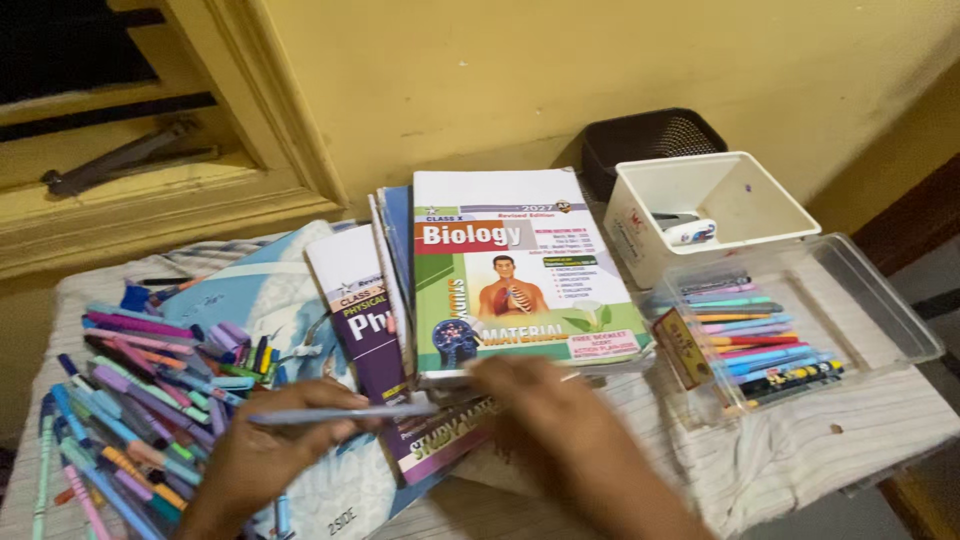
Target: The person sorts a large pile of colored pens on a table, picking them up one by one and placing them into a clear plastic container. Textbooks are visible on the table but are not handled during the clip.
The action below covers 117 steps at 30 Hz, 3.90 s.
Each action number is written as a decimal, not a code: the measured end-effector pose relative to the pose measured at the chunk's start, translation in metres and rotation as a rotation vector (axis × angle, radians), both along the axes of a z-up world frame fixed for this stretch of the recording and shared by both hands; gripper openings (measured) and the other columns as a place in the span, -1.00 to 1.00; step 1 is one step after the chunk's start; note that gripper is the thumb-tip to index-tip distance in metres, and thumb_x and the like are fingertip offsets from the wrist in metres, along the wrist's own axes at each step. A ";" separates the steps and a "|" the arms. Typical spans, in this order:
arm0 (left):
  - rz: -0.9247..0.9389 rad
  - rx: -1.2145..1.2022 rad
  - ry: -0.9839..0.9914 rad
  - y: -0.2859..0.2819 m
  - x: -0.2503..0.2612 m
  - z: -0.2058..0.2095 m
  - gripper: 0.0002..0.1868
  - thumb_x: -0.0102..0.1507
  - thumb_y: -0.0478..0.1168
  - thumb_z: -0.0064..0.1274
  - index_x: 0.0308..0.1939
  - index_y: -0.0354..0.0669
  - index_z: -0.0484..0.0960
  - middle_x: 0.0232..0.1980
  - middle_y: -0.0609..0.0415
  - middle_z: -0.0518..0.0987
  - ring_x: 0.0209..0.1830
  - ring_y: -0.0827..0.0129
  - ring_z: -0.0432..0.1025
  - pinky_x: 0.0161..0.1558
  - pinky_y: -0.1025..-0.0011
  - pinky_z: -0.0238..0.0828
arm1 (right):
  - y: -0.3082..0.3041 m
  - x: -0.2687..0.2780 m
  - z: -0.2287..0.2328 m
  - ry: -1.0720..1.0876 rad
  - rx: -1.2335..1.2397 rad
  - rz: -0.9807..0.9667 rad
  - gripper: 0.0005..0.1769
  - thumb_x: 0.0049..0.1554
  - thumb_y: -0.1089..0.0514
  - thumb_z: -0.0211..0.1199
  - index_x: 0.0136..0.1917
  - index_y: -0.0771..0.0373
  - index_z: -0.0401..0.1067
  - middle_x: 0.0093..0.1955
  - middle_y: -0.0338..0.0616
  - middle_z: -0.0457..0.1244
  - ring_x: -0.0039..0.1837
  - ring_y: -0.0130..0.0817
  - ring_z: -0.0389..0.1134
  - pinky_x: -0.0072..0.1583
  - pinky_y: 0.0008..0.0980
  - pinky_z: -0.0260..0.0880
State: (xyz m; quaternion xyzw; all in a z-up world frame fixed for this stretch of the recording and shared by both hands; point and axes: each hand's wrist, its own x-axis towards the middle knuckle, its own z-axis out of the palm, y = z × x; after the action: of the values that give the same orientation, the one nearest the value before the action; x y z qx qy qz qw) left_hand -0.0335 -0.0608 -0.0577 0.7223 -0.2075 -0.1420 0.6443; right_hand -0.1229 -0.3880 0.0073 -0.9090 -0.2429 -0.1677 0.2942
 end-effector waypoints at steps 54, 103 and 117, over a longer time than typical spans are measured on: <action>1.017 -0.025 -0.520 0.138 0.039 0.016 -0.71 0.52 -0.20 -0.07 0.25 -0.28 0.55 0.23 -0.02 0.57 0.21 0.36 0.42 0.27 0.44 0.32 | 0.000 0.030 0.030 -0.071 -0.107 -0.333 -0.80 0.04 0.28 0.36 -0.01 0.24 0.59 0.03 -0.04 0.41 0.02 -0.09 0.48 0.02 -0.22 0.45; 0.860 0.530 -0.386 0.176 0.073 -0.050 -0.50 0.39 -0.15 -0.16 0.37 -0.28 0.51 0.20 -0.32 0.59 0.17 0.01 0.48 0.16 0.14 0.34 | -0.036 0.026 0.014 0.305 1.258 -0.057 -0.56 0.44 0.12 0.06 0.46 0.42 0.36 -0.17 -0.19 0.26 -0.21 -0.53 0.21 -0.21 -0.57 0.19; 0.879 0.601 -0.469 0.195 0.086 -0.098 -0.54 0.62 -0.12 -0.12 0.41 -0.50 0.48 0.17 -0.38 0.57 0.19 -0.08 0.48 0.20 0.10 0.36 | -0.243 -0.015 0.021 0.353 -0.269 -0.879 -0.71 0.10 0.17 0.42 0.12 0.11 0.66 0.10 -0.03 0.45 0.05 -0.16 0.51 0.07 -0.19 0.50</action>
State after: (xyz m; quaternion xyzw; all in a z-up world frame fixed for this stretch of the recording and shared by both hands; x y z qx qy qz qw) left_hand 0.0529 0.1339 -0.1552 0.9040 0.0239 0.2499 0.3461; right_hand -0.1378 -0.6311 0.0285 -0.9700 0.1978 -0.0865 0.1121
